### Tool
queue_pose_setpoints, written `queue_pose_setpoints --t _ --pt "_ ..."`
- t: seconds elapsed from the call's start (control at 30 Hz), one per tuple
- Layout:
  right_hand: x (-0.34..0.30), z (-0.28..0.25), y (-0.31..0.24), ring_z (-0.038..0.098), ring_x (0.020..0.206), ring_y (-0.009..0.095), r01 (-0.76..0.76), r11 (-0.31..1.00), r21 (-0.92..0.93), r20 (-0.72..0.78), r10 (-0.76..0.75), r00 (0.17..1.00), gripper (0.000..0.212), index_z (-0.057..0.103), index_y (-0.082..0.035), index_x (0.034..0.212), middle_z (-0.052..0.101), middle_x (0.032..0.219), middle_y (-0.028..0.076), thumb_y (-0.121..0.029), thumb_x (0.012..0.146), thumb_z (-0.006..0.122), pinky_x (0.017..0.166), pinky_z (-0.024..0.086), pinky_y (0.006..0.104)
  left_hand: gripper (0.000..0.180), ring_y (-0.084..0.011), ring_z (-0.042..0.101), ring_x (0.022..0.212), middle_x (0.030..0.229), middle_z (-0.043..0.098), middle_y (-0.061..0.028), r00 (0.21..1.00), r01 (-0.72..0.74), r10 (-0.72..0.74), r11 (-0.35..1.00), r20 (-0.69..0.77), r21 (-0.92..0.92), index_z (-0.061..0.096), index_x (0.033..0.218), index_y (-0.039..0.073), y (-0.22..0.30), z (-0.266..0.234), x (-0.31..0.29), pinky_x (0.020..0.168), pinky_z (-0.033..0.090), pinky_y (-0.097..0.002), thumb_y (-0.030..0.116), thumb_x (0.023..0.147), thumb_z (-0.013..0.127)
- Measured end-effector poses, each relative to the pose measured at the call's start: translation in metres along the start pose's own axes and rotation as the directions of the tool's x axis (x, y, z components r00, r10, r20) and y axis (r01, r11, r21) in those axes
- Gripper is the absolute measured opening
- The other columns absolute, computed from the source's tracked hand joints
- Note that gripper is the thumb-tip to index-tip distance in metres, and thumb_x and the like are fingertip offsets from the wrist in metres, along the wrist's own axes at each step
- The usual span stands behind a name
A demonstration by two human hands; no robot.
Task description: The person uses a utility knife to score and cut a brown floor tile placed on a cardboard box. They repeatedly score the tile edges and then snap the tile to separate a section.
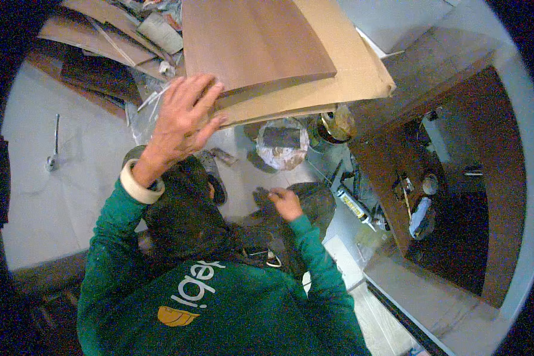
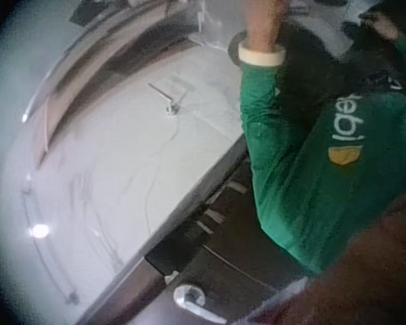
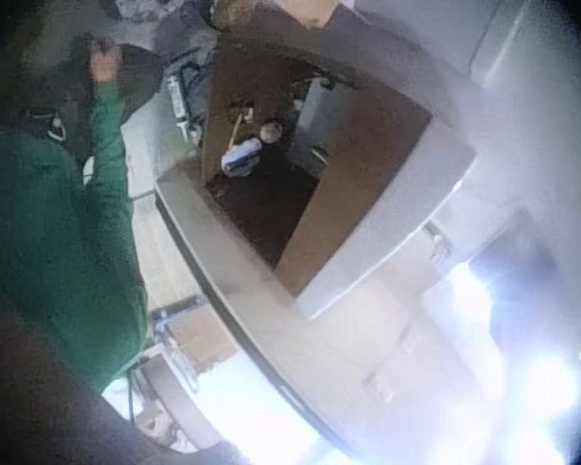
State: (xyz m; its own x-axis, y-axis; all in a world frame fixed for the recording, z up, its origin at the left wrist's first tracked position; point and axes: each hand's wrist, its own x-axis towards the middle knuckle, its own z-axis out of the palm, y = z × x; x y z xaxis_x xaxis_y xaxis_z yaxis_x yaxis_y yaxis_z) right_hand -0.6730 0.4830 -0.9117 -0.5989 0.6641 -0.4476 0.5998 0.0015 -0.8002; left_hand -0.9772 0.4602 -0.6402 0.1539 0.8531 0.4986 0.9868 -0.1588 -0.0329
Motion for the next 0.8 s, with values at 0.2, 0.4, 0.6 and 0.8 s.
queue_pose_setpoints --t 0.2,0.4,0.6,0.8 --pt "0.092 0.052 0.003 0.068 0.104 0.043 0.163 0.920 -0.357 0.338 -0.036 0.941 0.040 0.071 -0.003 0.116 0.072 0.107 0.024 -0.034 0.090 0.065 0.094 0.053 0.0497 0.031 -0.0341 0.068 0.106 0.114 0.070 -0.0160 0.963 0.085 -0.122 0.984 -0.241 -0.157 0.075 0.105 0.005 -0.033 -0.023 -0.007 0.092 0.053 -0.0420 0.023 0.081 0.082" --pt "0.166 0.145 -0.020 0.065 0.111 0.043 0.198 0.903 -0.380 0.169 -0.143 0.975 0.044 0.067 -0.008 0.120 0.068 0.114 0.029 -0.032 0.084 0.068 0.099 0.051 0.0538 0.036 -0.0285 0.071 0.102 0.114 0.072 -0.0176 0.903 0.301 -0.373 0.903 -0.213 -0.307 0.073 0.112 -0.001 -0.064 -0.013 -0.001 0.088 0.055 -0.0364 0.018 0.083 0.082" --pt "0.225 0.193 -0.014 0.042 0.139 0.045 0.343 0.817 -0.464 0.093 -0.340 0.936 0.060 0.058 -0.006 0.137 0.053 0.144 0.026 -0.025 0.081 0.067 0.121 0.029 0.0496 0.046 -0.0209 0.069 0.106 0.117 0.071 -0.0176 0.600 0.596 -0.785 0.313 0.151 -0.740 0.064 0.124 -0.007 -0.056 -0.018 -0.011 0.090 0.056 -0.0348 0.009 0.084 0.083" --pt "0.249 0.226 0.017 0.054 0.127 0.043 0.335 0.826 -0.454 0.065 -0.345 0.936 0.055 0.062 -0.005 0.129 0.060 0.135 0.023 -0.027 0.080 0.070 0.110 0.042 0.0499 0.061 -0.0217 0.069 0.102 0.121 0.067 -0.0191 0.540 0.605 -0.745 0.020 0.392 -0.796 0.052 0.137 -0.012 -0.052 -0.019 0.007 0.091 0.056 -0.0333 0.007 0.086 0.081"
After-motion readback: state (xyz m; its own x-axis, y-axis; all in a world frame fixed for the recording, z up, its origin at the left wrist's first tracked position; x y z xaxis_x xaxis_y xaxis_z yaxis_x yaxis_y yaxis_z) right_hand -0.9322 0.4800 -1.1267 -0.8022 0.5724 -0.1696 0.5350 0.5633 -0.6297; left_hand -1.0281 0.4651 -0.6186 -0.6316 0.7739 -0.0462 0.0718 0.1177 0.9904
